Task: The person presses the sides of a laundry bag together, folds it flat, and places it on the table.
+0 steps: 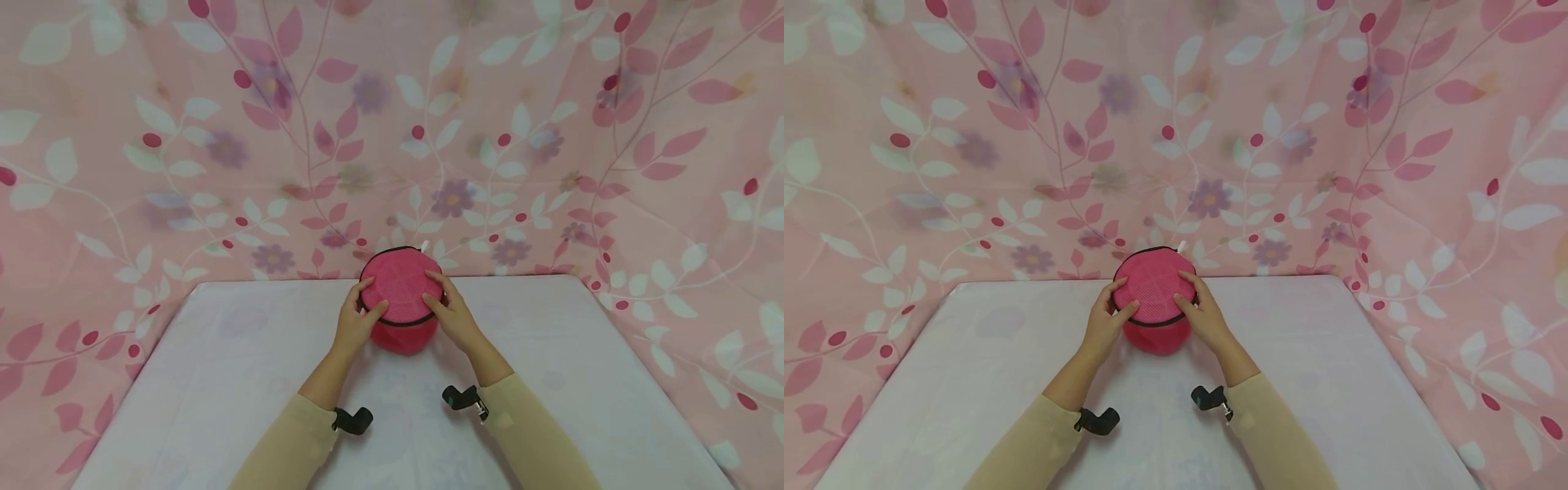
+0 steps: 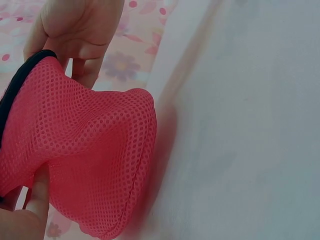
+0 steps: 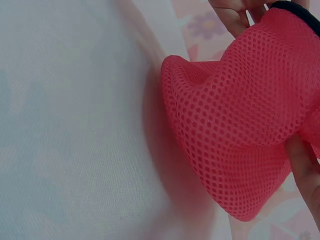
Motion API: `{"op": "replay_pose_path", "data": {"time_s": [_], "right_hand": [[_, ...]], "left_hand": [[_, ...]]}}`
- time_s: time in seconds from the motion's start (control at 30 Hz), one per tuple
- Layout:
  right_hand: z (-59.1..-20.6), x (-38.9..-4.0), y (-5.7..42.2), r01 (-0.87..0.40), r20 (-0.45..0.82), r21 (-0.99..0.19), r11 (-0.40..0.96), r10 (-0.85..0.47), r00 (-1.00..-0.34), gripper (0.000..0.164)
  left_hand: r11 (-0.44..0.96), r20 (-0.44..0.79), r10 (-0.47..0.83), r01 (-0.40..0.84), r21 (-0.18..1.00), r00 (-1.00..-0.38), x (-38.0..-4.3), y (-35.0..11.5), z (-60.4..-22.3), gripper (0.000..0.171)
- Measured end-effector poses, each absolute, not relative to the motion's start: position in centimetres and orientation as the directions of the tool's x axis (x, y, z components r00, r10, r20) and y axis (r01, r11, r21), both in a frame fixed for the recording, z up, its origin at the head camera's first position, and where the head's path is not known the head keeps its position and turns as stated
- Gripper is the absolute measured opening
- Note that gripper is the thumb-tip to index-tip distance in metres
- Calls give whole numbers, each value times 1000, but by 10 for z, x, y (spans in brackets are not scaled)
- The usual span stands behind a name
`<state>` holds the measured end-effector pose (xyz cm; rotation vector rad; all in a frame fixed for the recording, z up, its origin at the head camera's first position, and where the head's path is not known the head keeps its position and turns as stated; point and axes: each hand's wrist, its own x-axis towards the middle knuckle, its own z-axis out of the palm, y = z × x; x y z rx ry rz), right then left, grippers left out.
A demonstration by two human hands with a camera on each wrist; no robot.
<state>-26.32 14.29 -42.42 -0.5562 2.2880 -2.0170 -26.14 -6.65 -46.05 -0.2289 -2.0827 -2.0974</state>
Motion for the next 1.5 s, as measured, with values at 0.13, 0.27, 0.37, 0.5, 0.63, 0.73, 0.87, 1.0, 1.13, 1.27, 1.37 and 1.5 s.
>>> {"op": "replay_pose_path", "data": {"time_s": [0.13, 0.27, 0.37, 0.5, 0.63, 0.73, 0.87, 1.0, 1.13, 1.27, 1.37, 1.5], "right_hand": [[-425, -263, 143, -245, 222, -968, 54, -269, -937, 49], [-425, -263, 143, -237, 227, -972, 10, -248, -942, 48], [-427, -264, 145, -228, 226, -973, -23, -241, -944, 48], [-435, -269, 147, -237, 243, -970, -52, -233, -942, 47], [-444, -275, 149, -257, 262, -965, -53, -232, -937, 47], [-447, -277, 149, -257, 262, -965, -50, -223, -939, 46], [-448, -277, 148, -238, 247, -969, -64, -204, -947, 45], [-447, -275, 145, -212, 230, -972, -103, -217, -949, 45], [-445, -275, 142, -195, 219, -973, -119, -235, -947, 47], [-442, -273, 141, -170, 198, -977, -131, -247, -949, 47], [-434, -266, 139, -155, 182, -980, -120, -258, -949, 48], [-437, -266, 139, -179, 199, -979, -98, -257, -946, 47]], "left_hand": [[-7, 231, -4, 231, 973, -973, -260, -66, -461, 56], [19, 214, 31, 215, 976, -976, -258, -67, -461, 58], [25, 186, 66, 188, 982, -980, -257, -67, -461, 59], [-4, 148, 120, 148, 989, -982, -257, -67, -460, 62], [-47, 123, 156, 117, 992, -980, -256, -67, -461, 65], [-83, 114, 172, 101, 991, -978, -256, -67, -463, 66], [-133, 117, 167, 95, 987, -979, -256, -66, -463, 65], [-245, 151, 124, 118, 962, -981, -256, -63, -464, 62], [-329, 188, 85, 151, 932, -978, -256, -63, -463, 62], [-335, 203, 55, 173, 926, -978, -257, -63, -462, 62], [-320, 199, 39, 177, 931, -979, -251, -63, -454, 62], [-292, 187, 26, 172, 941, -982, -243, -63, -444, 62]]}}
